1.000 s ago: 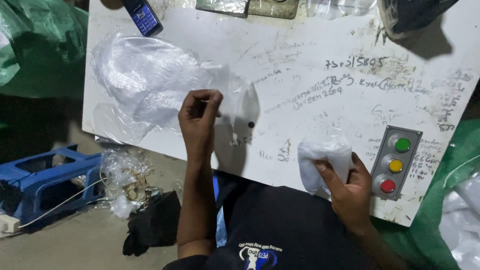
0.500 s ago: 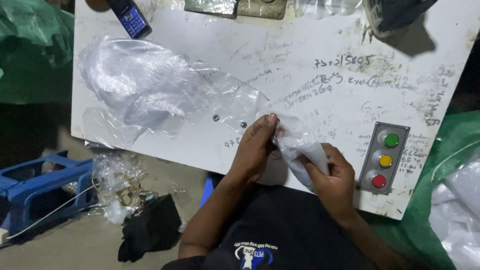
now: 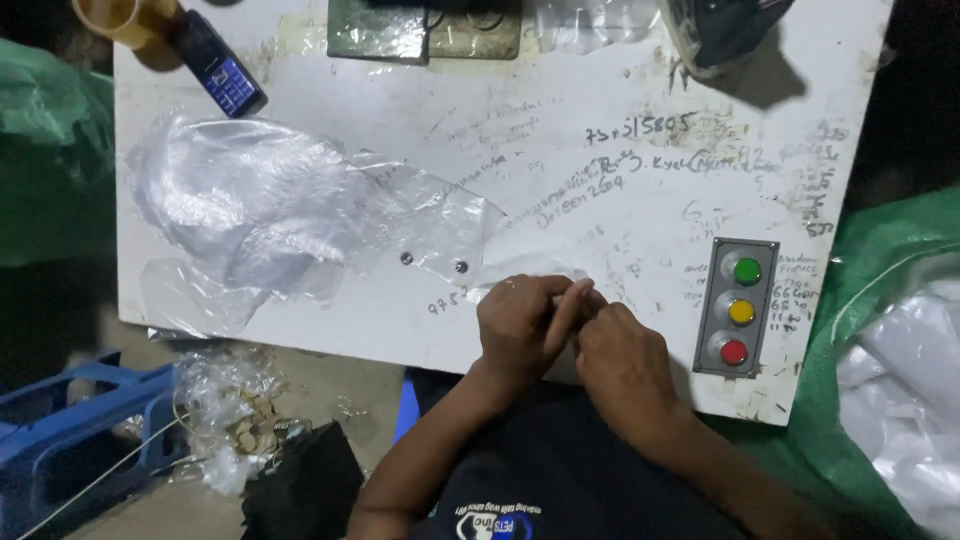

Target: Folding and packaging individual plastic bags into a larger green sack at a workstation.

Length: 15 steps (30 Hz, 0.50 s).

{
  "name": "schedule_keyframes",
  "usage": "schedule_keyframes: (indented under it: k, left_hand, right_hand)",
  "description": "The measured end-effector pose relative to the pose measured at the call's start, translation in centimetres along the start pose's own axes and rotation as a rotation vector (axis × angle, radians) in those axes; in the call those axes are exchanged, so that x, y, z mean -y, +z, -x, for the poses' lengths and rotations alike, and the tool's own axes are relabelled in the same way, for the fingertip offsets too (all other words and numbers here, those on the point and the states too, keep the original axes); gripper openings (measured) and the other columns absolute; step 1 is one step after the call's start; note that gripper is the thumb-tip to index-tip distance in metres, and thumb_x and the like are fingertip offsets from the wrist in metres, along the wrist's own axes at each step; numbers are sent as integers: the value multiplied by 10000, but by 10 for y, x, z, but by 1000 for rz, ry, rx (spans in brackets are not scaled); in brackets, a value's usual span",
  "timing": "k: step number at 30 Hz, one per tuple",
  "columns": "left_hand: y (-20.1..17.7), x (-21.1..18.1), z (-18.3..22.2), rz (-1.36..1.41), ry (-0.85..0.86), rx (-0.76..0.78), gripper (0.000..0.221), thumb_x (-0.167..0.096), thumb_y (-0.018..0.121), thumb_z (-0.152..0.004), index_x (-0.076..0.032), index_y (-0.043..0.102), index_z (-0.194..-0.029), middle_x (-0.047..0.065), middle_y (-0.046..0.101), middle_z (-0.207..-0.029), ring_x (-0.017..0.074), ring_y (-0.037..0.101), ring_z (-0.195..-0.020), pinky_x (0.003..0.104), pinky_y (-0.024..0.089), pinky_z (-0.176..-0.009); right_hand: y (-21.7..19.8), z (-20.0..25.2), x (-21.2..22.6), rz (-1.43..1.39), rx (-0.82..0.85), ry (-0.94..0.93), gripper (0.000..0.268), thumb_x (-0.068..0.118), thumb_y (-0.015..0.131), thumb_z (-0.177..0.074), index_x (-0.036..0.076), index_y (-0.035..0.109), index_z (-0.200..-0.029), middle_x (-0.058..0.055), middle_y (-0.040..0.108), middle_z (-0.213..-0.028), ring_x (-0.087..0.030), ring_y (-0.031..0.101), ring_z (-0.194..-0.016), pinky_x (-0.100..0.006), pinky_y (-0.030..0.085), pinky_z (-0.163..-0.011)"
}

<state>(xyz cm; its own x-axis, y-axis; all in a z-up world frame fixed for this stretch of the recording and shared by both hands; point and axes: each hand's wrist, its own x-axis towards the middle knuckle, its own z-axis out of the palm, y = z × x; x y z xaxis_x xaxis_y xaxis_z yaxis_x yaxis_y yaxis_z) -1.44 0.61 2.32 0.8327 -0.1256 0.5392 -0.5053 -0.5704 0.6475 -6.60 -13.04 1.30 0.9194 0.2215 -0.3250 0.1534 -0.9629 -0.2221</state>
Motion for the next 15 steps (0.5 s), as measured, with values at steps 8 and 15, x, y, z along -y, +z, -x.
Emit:
schedule_keyframes:
  k: [8, 15]
  left_hand:
    - [9, 10, -6, -61, 344, -135, 105, -175, 753, -938, -102, 762, -863, 41, 471, -555, 216, 482, -457, 334, 425, -461]
    - [-7, -31, -21, -47, 17, 848, 249, -273, 670, -942, -32, 693, -883, 224, 667, -637, 485, 680, -652, 584, 484, -552]
  right_hand:
    - [-51, 1, -13, -1126, -397, 223, 526, 75, 730, -895, 57, 537, -1384, -221, 729, -932, -363, 728, -864, -440, 598, -726]
    - [3, 31, -47, -667, -61, -5, 268, 52, 791, -810, -27, 695, -1047, -240, 753, -785, -399, 756, -797, -501, 594, -792]
